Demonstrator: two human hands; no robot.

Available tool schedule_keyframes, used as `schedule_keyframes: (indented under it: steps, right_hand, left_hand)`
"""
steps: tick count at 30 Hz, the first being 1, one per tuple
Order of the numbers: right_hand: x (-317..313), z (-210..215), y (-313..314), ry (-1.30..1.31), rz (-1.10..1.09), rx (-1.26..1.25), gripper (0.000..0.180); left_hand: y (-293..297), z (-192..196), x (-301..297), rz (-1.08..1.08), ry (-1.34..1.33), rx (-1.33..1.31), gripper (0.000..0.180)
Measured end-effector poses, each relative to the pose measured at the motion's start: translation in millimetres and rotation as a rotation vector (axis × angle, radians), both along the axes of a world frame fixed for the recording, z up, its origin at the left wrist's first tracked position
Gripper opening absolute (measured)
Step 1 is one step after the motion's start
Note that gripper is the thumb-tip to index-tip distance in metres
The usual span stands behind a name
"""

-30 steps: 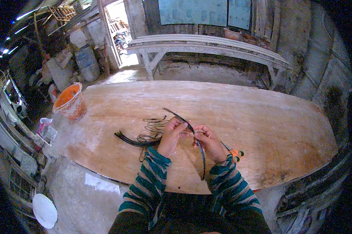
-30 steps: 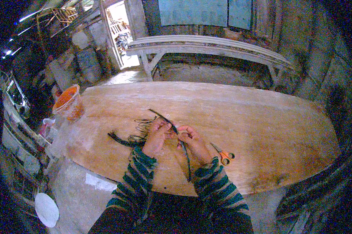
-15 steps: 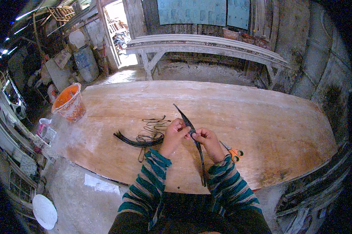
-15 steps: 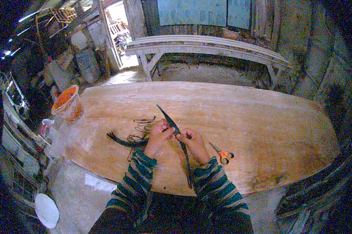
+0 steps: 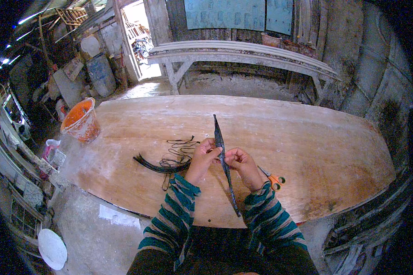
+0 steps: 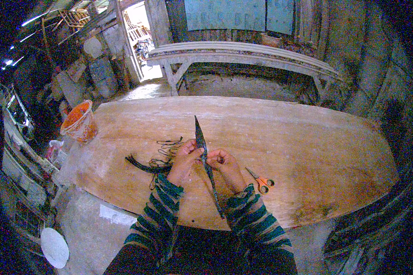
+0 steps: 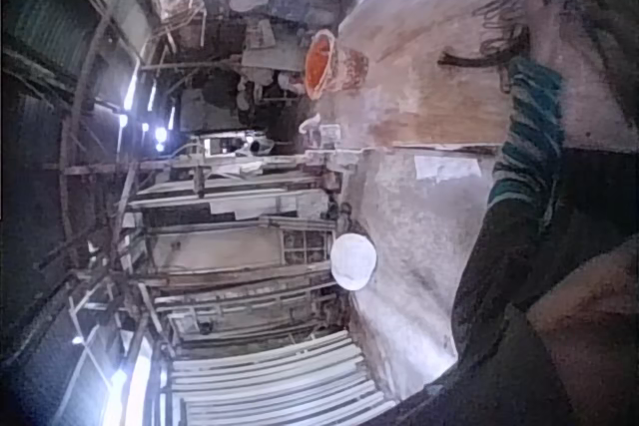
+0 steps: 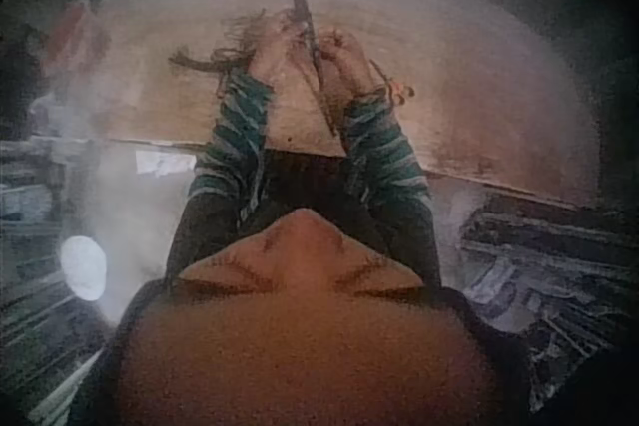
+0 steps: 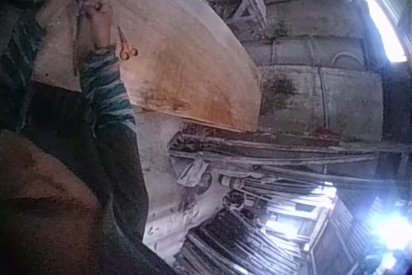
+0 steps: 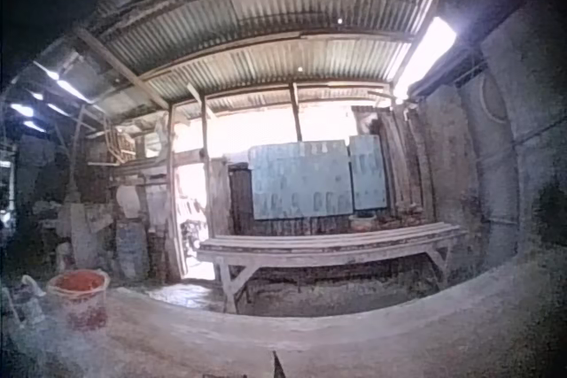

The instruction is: The person ties black cords into knots on a wooden workbench. They repeatedly pick up a cord, form a loop, and tighten it into a knot, then place the knotted cord on the table. Scissors are visible on the table but not used.

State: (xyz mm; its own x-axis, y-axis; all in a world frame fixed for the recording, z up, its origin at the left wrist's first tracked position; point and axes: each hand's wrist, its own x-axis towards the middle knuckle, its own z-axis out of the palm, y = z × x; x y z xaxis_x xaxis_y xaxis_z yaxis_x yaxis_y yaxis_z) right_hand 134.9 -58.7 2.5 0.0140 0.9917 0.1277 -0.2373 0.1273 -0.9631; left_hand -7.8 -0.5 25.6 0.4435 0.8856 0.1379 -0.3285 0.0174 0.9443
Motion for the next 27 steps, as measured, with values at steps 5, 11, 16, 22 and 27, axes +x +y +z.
schedule_keyframes:
  steps: [5, 11, 16, 22, 27]
  right_hand:
    - [-11.2, 9.4, -4.8, -0.144, -0.044, 0.054, 0.023]
    - [-12.5, -6.5, 1.4, -0.216, -0.212, 0.068, 0.015]
    - [-14.9, 10.3, -5.8, -0.101, -0.217, 0.051, 0.009]
    - [-8.0, 3.1, -1.3, -0.25, -0.196, -0.001, 0.005]
    - [-12.9, 11.4, -6.1, -0.201, -0.201, -0.013, 0.013]
  left_hand:
    - [6.4, -7.9, -0.9, 0.026, 0.016, 0.066, 0.022]
    - [6.3, -11.0, 1.3, -0.002, 0.075, 0.119, 0.02]
    - [9.7, -12.6, -0.9, 0.012, 0.073, 0.138, 0.013]
    - [11.3, -7.5, -4.1, 0.032, 0.068, 0.101, 0.011]
    - [8.6, -5.2, -3.9, 0.015, 0.084, 0.112, 0.016]
